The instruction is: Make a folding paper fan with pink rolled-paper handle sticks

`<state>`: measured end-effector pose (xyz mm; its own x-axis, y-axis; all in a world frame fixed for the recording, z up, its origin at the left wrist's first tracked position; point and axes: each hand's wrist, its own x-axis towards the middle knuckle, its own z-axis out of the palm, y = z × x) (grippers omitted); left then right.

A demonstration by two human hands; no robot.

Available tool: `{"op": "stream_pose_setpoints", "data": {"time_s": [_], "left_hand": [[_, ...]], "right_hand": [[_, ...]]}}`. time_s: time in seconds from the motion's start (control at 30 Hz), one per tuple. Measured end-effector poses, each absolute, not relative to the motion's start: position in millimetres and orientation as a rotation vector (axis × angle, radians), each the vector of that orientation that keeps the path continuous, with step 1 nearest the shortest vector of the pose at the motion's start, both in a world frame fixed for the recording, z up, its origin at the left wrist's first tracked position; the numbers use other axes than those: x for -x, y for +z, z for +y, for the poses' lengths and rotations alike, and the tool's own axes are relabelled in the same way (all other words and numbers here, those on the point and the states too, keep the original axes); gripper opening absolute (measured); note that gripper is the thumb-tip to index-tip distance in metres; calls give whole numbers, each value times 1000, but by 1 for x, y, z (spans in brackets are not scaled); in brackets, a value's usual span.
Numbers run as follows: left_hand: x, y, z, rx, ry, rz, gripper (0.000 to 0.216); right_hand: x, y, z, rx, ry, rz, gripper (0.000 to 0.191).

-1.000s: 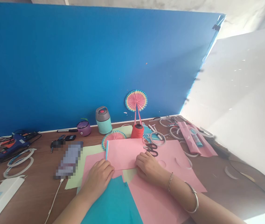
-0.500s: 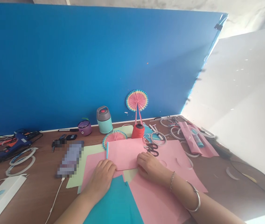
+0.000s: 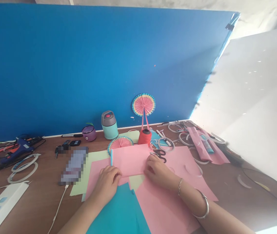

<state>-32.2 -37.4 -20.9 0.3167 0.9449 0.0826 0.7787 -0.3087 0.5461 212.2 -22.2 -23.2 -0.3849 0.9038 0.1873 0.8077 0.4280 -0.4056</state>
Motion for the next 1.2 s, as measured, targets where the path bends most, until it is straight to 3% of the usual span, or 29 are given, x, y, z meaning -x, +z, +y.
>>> {"op": "stream_pose_setpoints", "data": {"time_s": [0.3,0.47,0.67,0.83,1.2], "left_hand": [[28,-13,-35,-2079,512,1619,15],[26,-16,-36,-2175,516,1583,26],[26,-22,-42,-2601,486,1484,47],[25,-20,-45,-2832,456,1401,54],[33,-25,-48,-2892,552,1411,44]], "right_hand": [[-216,-27,-15,1490,472,-2227,20],[-216,-23,-18,1484,348,-2279,6],[-213,-25,-26,1137,-34,-2594,34],[-209,-26,-29,1004,-126,-2690,30],[-232,-16,-29,1198,-17,-2654,33]]}}
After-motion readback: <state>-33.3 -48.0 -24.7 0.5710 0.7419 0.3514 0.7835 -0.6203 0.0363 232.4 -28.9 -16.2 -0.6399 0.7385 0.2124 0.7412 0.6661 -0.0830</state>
